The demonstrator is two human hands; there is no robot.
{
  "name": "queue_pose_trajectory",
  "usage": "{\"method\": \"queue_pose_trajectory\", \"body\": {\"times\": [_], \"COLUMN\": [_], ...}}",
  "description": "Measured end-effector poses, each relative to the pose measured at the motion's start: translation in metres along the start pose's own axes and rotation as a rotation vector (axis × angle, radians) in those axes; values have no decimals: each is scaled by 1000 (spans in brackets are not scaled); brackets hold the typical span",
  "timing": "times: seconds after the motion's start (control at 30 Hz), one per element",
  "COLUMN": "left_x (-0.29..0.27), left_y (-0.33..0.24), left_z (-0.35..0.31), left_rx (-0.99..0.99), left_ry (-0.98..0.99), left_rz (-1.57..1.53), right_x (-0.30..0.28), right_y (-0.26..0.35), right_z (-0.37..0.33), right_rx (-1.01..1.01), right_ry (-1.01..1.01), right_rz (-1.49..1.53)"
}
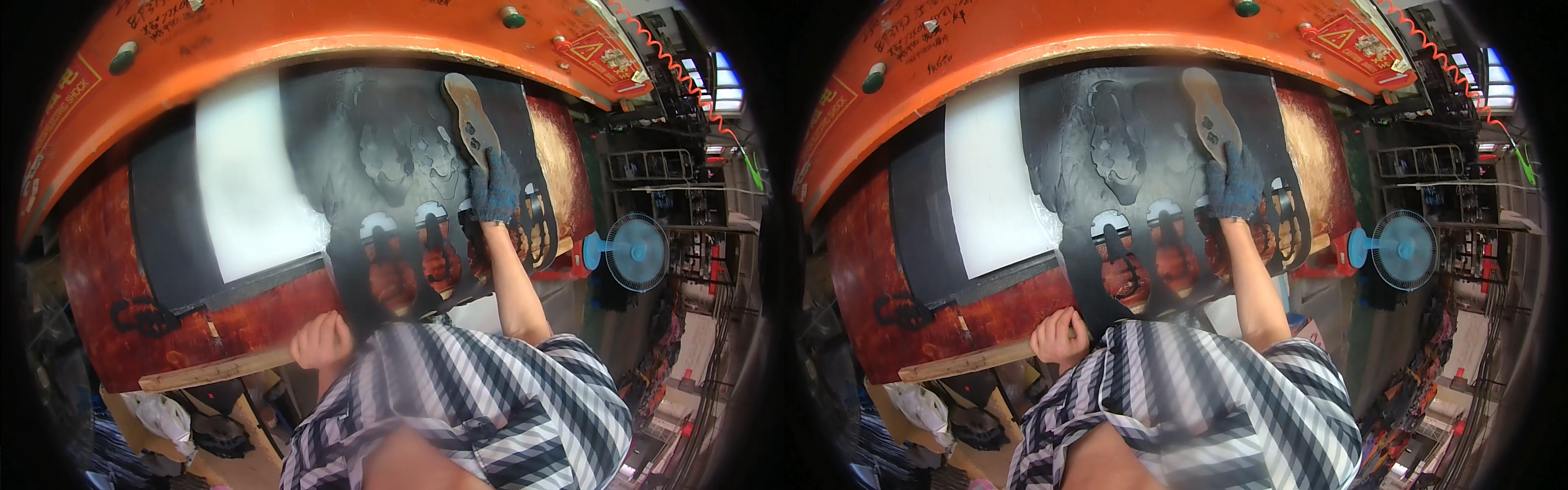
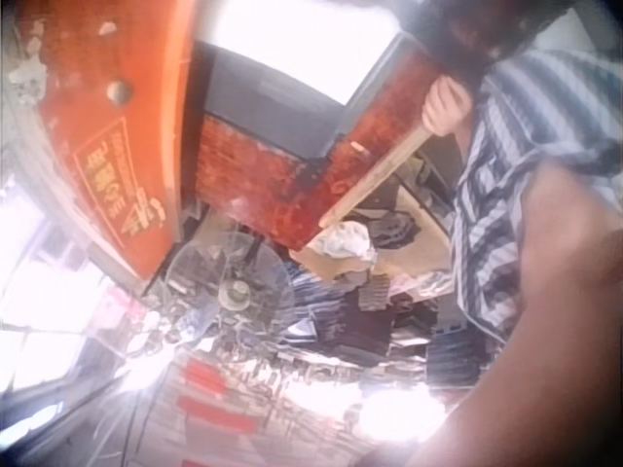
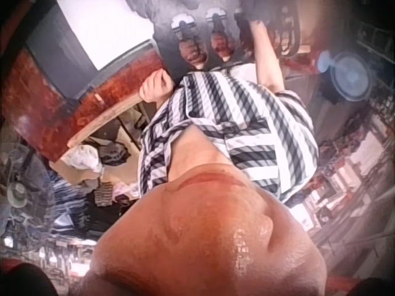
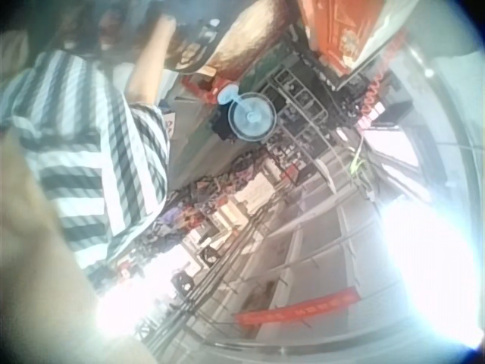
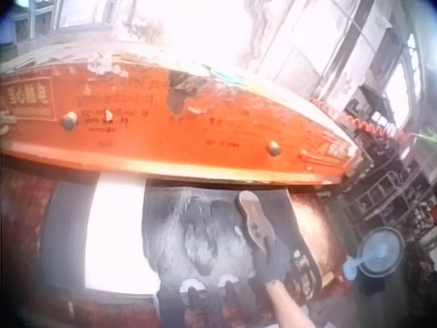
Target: The person repeatedly peels adhesive stickers from a black sheet using both hands, then folds the sheet and places it aside. They repeat the process with a second black sheet, peeling off stickers and folding the sheet.
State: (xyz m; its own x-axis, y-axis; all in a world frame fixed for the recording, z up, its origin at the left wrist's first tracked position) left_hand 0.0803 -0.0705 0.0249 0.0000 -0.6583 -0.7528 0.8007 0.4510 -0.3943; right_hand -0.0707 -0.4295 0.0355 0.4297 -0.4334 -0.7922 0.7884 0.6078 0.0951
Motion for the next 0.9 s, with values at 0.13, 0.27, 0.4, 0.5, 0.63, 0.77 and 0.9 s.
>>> {"method": "queue_pose_trajectory", "body": {"times": [0.13, 0.27, 0.4, 0.5, 0.63, 0.77, 0.9], "left_x": [2, -1, -2, -2, 2, 7, 28], "left_y": [-7, -15, -16, -14, -12, 7, 43], "left_z": [-3, -5, -8, -15, -17, 12, 60], "left_rx": [3, -49, -51, -39, -30, 2, -46], "left_ry": [-5, 16, -16, -119, -181, -243, -140], "left_rz": [0, 7, 33, 30, 17, 25, 116], "right_x": [-1, -7, -27, -63, -83, -81, -78], "right_y": [-5, -15, -27, -33, -35, -37, -38], "right_z": [5, 12, 38, 85, 112, 59, -22], "right_rx": [59, -45, 87, 140, 260, 227, 139], "right_ry": [166, 254, 491, 342, 15, 118, 338], "right_rz": [-22, -48, 177, 394, 917, 1028, 448]}}
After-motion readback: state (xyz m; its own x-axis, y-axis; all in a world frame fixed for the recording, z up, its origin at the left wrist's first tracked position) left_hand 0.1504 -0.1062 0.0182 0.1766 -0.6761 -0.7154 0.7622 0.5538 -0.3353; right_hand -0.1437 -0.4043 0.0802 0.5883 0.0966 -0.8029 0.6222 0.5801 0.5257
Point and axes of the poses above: each hand's wrist, its own z-axis towards the middle knuckle, its own x-axis out of the palm, y = z × x, the point moved 3 cm from there along z, towards the middle knuckle, and after that the axes turned 7 degrees about -z, right-handed, at the moved point
